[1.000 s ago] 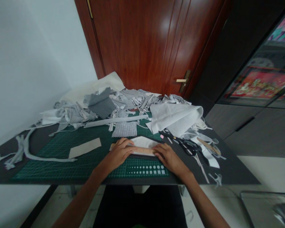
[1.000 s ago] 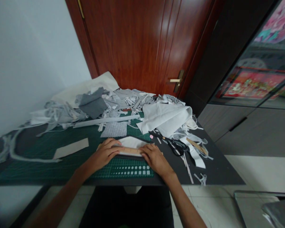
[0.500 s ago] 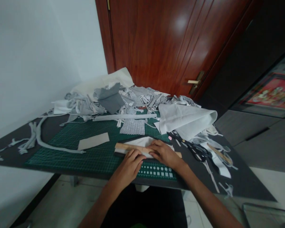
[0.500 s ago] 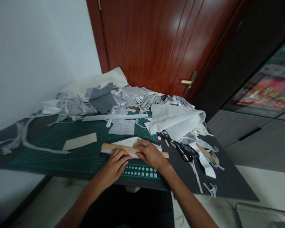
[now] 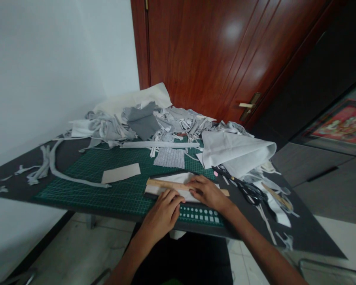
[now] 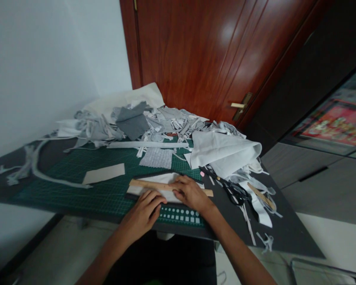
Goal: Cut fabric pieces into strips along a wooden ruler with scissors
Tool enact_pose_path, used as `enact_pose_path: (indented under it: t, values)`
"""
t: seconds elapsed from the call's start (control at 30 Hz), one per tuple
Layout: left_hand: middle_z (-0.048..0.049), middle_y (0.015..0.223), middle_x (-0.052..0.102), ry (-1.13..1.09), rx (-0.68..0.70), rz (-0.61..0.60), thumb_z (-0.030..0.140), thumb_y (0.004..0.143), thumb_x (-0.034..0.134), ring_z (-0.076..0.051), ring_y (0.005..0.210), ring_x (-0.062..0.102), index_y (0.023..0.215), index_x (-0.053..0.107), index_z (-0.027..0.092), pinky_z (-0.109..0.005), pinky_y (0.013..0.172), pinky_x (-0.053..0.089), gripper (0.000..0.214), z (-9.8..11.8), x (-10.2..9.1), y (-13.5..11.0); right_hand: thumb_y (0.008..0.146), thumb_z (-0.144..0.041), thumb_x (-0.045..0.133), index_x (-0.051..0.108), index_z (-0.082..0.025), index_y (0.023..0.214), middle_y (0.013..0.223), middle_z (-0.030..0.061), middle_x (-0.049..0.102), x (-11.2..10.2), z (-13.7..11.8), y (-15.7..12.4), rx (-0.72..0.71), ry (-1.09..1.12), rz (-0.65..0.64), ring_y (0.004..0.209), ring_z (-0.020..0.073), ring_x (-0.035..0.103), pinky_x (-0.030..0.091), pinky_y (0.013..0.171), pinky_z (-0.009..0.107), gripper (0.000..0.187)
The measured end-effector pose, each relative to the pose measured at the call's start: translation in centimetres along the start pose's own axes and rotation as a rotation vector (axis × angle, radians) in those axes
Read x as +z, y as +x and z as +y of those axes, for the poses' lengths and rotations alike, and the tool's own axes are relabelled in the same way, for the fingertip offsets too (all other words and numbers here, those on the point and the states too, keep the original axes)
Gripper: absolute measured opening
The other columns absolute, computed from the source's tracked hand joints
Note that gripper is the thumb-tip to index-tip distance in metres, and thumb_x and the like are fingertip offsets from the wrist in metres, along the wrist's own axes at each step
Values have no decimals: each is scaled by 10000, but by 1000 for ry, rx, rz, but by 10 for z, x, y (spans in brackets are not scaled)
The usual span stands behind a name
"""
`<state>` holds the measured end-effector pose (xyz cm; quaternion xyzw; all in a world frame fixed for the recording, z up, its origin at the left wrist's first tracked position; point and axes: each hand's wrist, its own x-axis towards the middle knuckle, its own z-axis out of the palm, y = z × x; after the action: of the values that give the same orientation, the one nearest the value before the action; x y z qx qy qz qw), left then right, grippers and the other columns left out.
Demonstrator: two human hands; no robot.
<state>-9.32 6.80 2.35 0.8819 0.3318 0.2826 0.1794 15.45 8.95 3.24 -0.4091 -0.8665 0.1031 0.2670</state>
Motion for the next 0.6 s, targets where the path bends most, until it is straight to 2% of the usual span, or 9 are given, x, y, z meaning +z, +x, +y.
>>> enact_pose_path:
  t: [0.33, 0.6]
  values:
    - [-41, 1042, 616, -13, -61, 12, 36, 906, 477, -241, 1057, 554, 1030, 607, 227, -415, 954, 464, 262, 9, 3, -4, 989, -181, 602, 738, -210, 1233, 1130, 116, 686, 6, 35, 14, 7, -109, 116, 1019, 254, 660, 562, 912, 428, 281]
    - [-45, 1007, 620, -1, -109, 33, 40, 884, 473, -255, 1008, 544, 1006, 597, 226, -436, 909, 453, 255, 12, 7, -7, 994, -171, 603, 775, -200, 1185, 1097, 111, 706, 6, 35, 22, 102, -144, 145, 1010, 251, 668, 562, 917, 417, 259]
